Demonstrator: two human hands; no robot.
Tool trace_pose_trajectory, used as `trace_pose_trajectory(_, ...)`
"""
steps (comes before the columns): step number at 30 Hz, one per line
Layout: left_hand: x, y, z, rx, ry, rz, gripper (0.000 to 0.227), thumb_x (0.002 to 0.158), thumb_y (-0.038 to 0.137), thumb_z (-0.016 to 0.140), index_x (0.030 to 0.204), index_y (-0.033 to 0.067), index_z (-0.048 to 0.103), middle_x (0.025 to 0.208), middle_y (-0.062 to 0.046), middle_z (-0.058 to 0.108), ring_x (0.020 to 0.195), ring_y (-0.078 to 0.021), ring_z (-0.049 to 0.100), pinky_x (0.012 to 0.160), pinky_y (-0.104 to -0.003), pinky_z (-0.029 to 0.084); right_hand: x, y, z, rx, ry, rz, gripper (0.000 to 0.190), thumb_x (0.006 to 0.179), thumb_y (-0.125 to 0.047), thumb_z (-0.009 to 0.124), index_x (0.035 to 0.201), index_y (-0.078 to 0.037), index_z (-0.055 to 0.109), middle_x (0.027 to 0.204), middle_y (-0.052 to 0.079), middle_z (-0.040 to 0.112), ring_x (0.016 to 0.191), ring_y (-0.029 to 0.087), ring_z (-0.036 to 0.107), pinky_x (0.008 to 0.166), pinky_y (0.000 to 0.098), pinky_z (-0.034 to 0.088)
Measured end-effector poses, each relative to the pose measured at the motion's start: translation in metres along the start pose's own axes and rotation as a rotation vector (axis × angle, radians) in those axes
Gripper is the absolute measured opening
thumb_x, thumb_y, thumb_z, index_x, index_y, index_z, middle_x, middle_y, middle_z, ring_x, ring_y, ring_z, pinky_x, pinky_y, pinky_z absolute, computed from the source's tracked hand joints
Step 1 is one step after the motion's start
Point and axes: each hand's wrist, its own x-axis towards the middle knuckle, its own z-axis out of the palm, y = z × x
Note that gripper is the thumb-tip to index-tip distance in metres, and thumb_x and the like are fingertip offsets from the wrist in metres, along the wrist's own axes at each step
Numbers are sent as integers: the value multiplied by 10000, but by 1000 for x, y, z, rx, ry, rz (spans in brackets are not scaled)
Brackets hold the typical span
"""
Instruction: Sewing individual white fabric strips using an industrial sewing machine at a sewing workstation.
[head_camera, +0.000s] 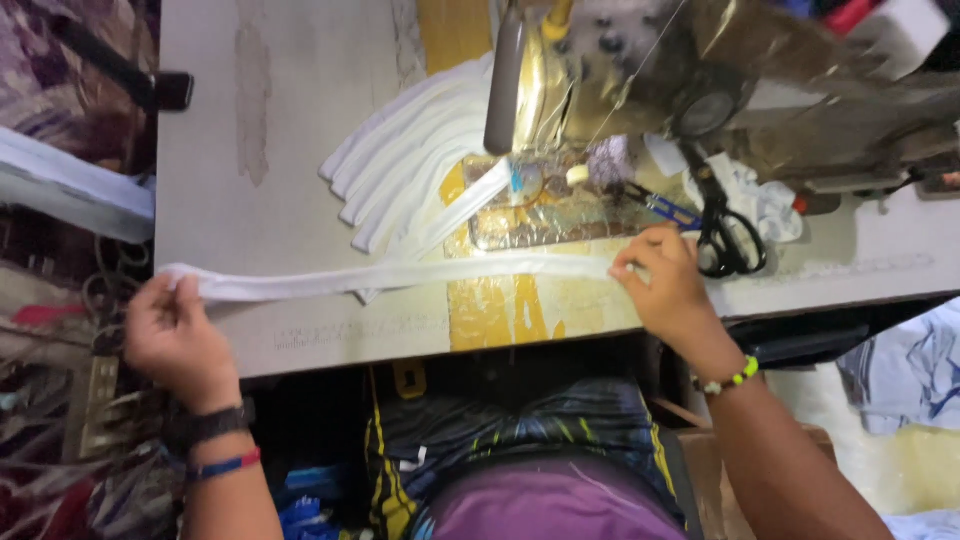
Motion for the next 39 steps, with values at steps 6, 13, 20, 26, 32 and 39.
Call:
trace_pose_trajectory(6, 38, 142, -32, -502, 46, -634, 613, 1034, 110, 792, 1524, 227, 442, 1387, -28, 655, 1219, -154, 716, 906, -272, 660, -7, -92, -97, 649, -678, 280, 159, 956, -219, 709, 1034, -106, 628, 855, 8, 595, 762, 125, 557, 688, 282, 470)
trace_pose_trajectory(13, 4, 239, 7, -883, -380, -670, 533, 837, -102, 692, 1333, 50, 571, 1137, -243, 721, 1036, -279, 728, 913, -399, 656, 6, -203, -158, 1195, -970, -714, 271, 1126, -171, 442, 1163, 7, 643, 1077, 172, 741, 1083, 491, 790, 831, 499, 589)
trace_pose_trajectory(20, -35, 300, 46, -966, -766, -683, 218, 834, -64, 768, 1042, 0, 757, 981, -158, 812, 909, -189, 784, 850, -264, 655, 1, -227, -143, 675, -406, -512, 279, 1049, -251, 506, 1118, -111, 737, 1044, 100, 639, 912, 242, 666, 795, 348, 530)
trace_pose_trajectory(26, -29, 319, 49, -971, -792, -455, 147, 897, -42, 733, 1029, 15, 764, 981, -104, 746, 891, -168, 736, 738, -243, 644, -4, -214, -118, 523, -11, -96, 102, 856, -102, 776, 936, -54, 737, 896, 61, 762, 759, 136, 724, 668, 242, 551)
trace_pose_trajectory(32, -28, 325, 56, -868, -816, -597, 155, 858, 42, 783, 1011, 22, 773, 899, -104, 800, 820, -131, 757, 737, -249, 670, -5, -207, -111, 680, 84, 97, 85, 877, -36, 756, 955, -5, 748, 866, 85, 749, 758, 126, 673, 677, 241, 531)
trace_pose_trajectory(39, -29, 328, 56, -847, -871, -484, 199, 946, 66, 673, 1122, 16, 752, 1063, -126, 795, 977, -173, 764, 809, -270, 675, -4, -205, -103, 686, 123, 231, 84, 860, -52, 801, 903, -53, 728, 815, 28, 742, 709, 66, 677, 672, 190, 575)
